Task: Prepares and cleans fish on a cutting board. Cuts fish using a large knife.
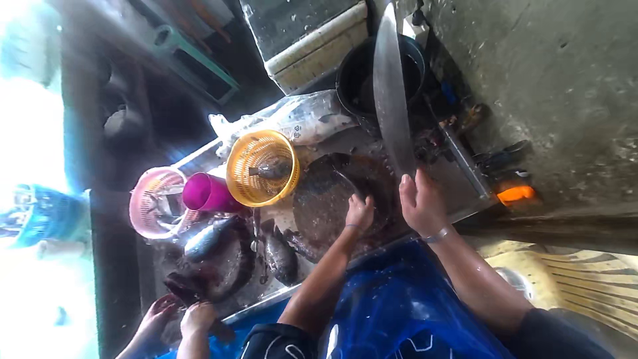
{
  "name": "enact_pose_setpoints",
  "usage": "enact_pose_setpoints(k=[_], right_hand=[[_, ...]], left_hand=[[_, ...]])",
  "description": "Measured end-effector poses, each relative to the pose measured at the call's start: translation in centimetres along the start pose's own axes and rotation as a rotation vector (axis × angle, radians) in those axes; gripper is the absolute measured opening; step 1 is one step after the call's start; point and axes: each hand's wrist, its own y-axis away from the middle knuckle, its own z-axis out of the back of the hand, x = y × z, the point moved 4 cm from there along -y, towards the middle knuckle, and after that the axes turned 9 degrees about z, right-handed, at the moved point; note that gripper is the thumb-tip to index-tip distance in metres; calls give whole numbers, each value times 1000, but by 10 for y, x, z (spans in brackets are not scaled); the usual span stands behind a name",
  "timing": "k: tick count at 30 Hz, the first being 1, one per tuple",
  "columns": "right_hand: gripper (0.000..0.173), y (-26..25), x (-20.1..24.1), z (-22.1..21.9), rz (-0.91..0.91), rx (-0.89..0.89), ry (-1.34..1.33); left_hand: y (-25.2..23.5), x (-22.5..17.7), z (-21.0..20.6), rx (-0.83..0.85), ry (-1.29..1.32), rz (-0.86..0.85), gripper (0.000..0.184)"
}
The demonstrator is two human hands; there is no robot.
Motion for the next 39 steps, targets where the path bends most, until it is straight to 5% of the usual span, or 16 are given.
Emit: enact_pose_setpoints(k=[2, 5, 6, 8, 12, 13, 16, 17, 24, 27, 31, 33, 36, 37, 39], right_hand=[[32, 18, -20, -30, -13, 113, 44], [39, 69, -75, -75, -470, 807, 140], [41, 72, -80, -76, -533, 887, 160], [37, 51, -60, -62, -502, 810, 158], [29, 18, -21, -51, -165, 315, 108], [31, 24, -30, -64, -155, 313, 120], [42, 70, -77, -95, -514, 794, 147], [43, 82, -86, -89, -582, 830, 125], [48, 85, -78, -19, -576, 538, 87], [42, 50, -65, -18, -456, 534, 81], [34, 19, -38, -17, -161, 309, 112], [33, 21, -46, -34, -143, 391, 148], [38, 31, -83, -73, -421, 964, 258], [40, 32, -89, -76, -451, 1028, 260], [38, 19, -77, -66, -418, 972, 245]], left_hand=[[-3, 2, -2, 2, 27, -29, 63], [-6, 7, -2, -12, 70, -73, 62], [-6, 9, -2, -16, 91, -85, 61], [-10, 14, 0, -24, 134, -88, 59], [-12, 21, -1, -2, 182, -79, 63], [-12, 20, -1, -2, 181, -72, 63], [-8, 21, 4, -31, 161, -81, 59], [-10, 20, 10, -49, 129, -105, 57], [-54, -35, 54, 8, -590, -357, 45], [-62, -33, 54, 0, -493, -520, 48], [-54, -13, 55, -75, -169, -586, 47], [-46, -4, 57, -63, 13, -574, 40], [-37, 13, 53, -51, 332, -383, 32], [-34, 16, 50, -65, 368, -247, 36], [-37, 12, 49, -34, 324, 46, 73]])
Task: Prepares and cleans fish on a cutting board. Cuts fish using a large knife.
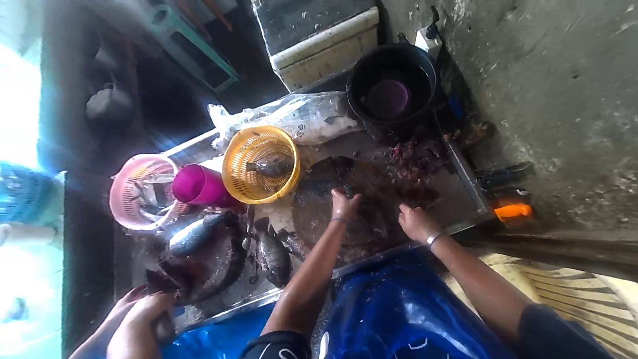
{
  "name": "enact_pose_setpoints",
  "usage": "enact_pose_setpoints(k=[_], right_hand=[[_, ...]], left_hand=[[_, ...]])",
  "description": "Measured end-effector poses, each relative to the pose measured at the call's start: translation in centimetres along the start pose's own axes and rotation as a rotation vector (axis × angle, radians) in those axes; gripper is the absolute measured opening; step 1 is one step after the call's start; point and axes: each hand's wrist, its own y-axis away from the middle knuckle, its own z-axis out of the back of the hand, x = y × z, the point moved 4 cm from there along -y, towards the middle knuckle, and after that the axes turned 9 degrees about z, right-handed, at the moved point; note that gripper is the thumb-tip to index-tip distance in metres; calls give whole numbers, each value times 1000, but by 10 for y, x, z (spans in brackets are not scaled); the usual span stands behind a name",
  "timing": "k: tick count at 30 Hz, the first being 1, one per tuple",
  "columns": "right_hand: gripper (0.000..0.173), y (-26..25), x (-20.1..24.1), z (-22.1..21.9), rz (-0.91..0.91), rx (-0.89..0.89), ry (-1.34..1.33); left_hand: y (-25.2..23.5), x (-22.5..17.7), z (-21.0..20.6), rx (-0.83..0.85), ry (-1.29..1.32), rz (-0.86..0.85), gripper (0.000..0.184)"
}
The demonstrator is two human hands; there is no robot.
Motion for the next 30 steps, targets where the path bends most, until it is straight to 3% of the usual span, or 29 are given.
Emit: enact_pose_setpoints(k=[2, 4, 5, 6, 8, 9, 11, 13, 17, 19, 21, 23, 24, 26, 28, 30], right_hand=[[33, 25, 18, 16, 122, -221, -32], [35, 39, 32, 20, 303, -517, -64], [37, 37, 31, 12, 340, -582, -54], [38, 28, 25, -1, 300, -513, -40], [41, 4, 1, -32, 57, -111, -10], [43, 2, -13, -45, 3, -28, -31], [51, 16, -34, -50, -10, -72, -99], [53, 59, -56, -59, 2, -144, -84], [49, 110, -105, -83, 124, -270, 324], [48, 110, -118, -93, 283, -309, 501], [57, 84, -102, -77, 290, -193, 525], [60, 29, -66, -35, 114, -90, 393], [57, 0, -55, -16, 54, -117, 308], [48, -40, -44, 14, 105, -292, 122], [51, -31, -39, 29, 146, -385, -121], [56, -9, -38, 36, 72, -343, -274]], left_hand=[[-2, 1, -7, 63, -93, 199, 92], [-4, -2, -9, 71, -123, 230, 89], [-5, -4, -10, 63, -135, 217, 86], [-4, -5, -10, 55, -142, 204, 83], [-2, -2, -12, 52, -117, 195, 78], [1, 5, -13, 51, -71, 184, 76], [2, 12, -5, 56, 75, 113, 73], [13, 30, 15, 64, 53, 50, 72], [38, -3, 79, -54, -511, 63, 71], [53, -26, 92, -87, -738, 126, 65], [51, -34, 90, -126, -837, 104, 65], [23, -18, 77, -111, -838, 36, 73], [7, -3, 65, -83, -809, 2, 75], [-1, 17, 48, -95, -725, -34, 80], [17, 24, 34, -186, -705, -102, 77], [43, 30, 17, -271, -748, -195, 64]])
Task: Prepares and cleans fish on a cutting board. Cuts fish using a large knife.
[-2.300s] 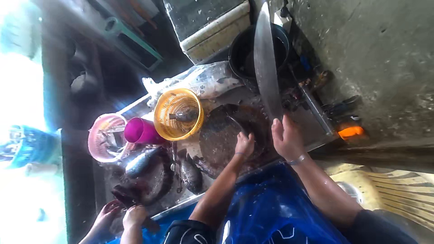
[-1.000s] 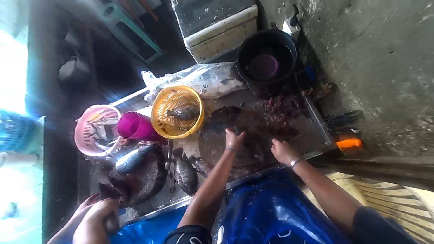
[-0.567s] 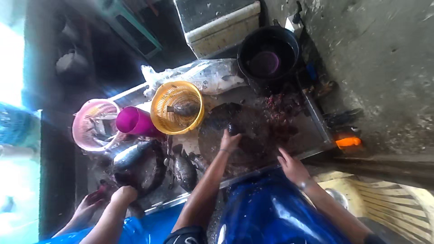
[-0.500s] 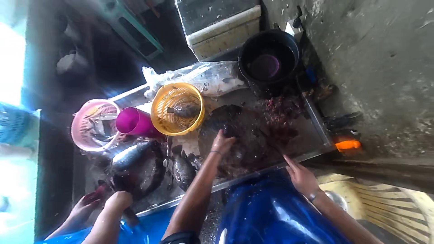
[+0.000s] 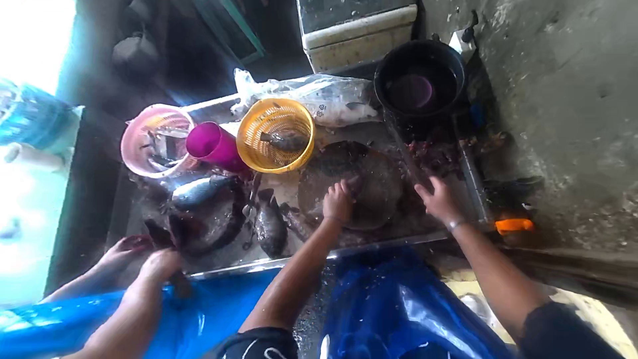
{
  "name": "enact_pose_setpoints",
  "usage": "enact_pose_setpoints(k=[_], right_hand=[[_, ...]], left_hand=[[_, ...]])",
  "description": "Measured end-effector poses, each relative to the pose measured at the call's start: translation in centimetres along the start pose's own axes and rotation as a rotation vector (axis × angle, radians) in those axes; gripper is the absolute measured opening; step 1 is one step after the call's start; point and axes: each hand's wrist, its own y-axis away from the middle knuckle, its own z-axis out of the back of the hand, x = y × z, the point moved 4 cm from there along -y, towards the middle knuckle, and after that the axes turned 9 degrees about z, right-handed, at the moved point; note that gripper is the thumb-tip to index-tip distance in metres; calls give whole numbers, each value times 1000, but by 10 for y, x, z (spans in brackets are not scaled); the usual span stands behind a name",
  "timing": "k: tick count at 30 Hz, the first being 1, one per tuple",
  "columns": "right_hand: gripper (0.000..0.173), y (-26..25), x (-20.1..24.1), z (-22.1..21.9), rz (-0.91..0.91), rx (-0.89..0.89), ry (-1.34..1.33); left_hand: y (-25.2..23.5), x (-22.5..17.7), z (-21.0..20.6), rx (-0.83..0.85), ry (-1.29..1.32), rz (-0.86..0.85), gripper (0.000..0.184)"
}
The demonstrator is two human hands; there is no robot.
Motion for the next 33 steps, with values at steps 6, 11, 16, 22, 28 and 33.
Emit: enact_pose_setpoints(k=[6, 11, 16, 22, 28, 33], right_hand=[[45, 20, 27, -19, 35, 291, 243], [36, 23, 60, -31, 199, 546, 734], [32, 15, 100, -8, 168, 677, 1033], [40, 3, 79, -25, -17, 751, 731], [42, 51, 26, -123, -115, 264, 326], [48, 27, 43, -37, 29, 320, 600]], left_hand=[[50, 5, -33, -87, 103, -60, 42], [48, 11, -31, -1, 51, -83, 44], [46, 11, -31, 10, -27, -150, 38], [39, 15, -27, 68, 46, -259, 37], [12, 18, 0, 205, 130, -205, 31], [2, 5, 21, 139, -46, -287, 34]])
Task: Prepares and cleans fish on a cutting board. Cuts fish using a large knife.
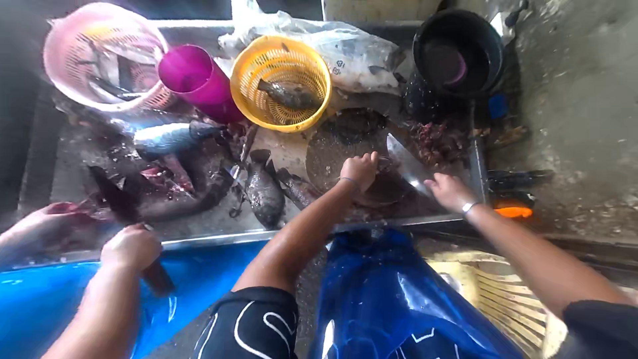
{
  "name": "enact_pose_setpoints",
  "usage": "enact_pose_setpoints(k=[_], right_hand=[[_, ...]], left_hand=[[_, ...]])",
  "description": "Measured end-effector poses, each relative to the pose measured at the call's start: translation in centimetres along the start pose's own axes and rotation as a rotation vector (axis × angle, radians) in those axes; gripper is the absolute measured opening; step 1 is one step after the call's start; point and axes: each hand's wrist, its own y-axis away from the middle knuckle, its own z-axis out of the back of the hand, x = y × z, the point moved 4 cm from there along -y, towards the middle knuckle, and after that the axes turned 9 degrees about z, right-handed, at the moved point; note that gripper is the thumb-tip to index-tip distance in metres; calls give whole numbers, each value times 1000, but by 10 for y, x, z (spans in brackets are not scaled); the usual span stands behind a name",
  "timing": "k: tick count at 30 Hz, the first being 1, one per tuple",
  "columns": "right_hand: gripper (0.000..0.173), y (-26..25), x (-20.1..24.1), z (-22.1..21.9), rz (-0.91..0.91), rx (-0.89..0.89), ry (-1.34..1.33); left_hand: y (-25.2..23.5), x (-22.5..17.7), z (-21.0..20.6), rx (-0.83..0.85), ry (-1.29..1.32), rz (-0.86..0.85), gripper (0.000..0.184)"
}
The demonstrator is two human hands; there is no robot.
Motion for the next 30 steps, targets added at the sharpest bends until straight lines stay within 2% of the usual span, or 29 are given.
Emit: enact_pose_setpoints(k=[4, 7, 12, 14, 16, 17, 20, 22, 25, 28, 30], right_hand=[[43, 16, 0, 56, 28, 245, 453], [41, 23, 14, 76, 112, 300, 694], [33, 15, 64, 96, 250, 374, 908], [26, 10, 84, 98, 233, 382, 937], [17, 3, 105, 92, 140, 359, 934], [16, 0, 114, 88, 86, 331, 915], [17, -6, 124, 82, 2, 274, 871], [26, -5, 114, 81, -51, 287, 799], [30, -6, 119, 82, -127, 320, 742], [16, -14, 159, 74, -138, 317, 758], [14, -27, 170, 63, -121, 342, 794]], left_hand=[[-7, -7, 10, 10, -58, -35, 35], [-10, -9, 11, 22, -107, -71, 35], [-7, -10, 10, 24, -149, -150, 36], [-11, -7, 11, 48, -148, -183, 36], [-22, -1, 15, 81, -154, -245, 38], [-30, 3, 17, 100, -162, -281, 43], [-61, 19, 15, 121, -192, -342, 76], [-80, 24, 9, 112, -181, -353, 90], [-100, 25, 7, 126, -144, -359, 93], [-106, 25, 5, 161, -126, -352, 96], [-105, 26, 3, 156, -79, -352, 94]])
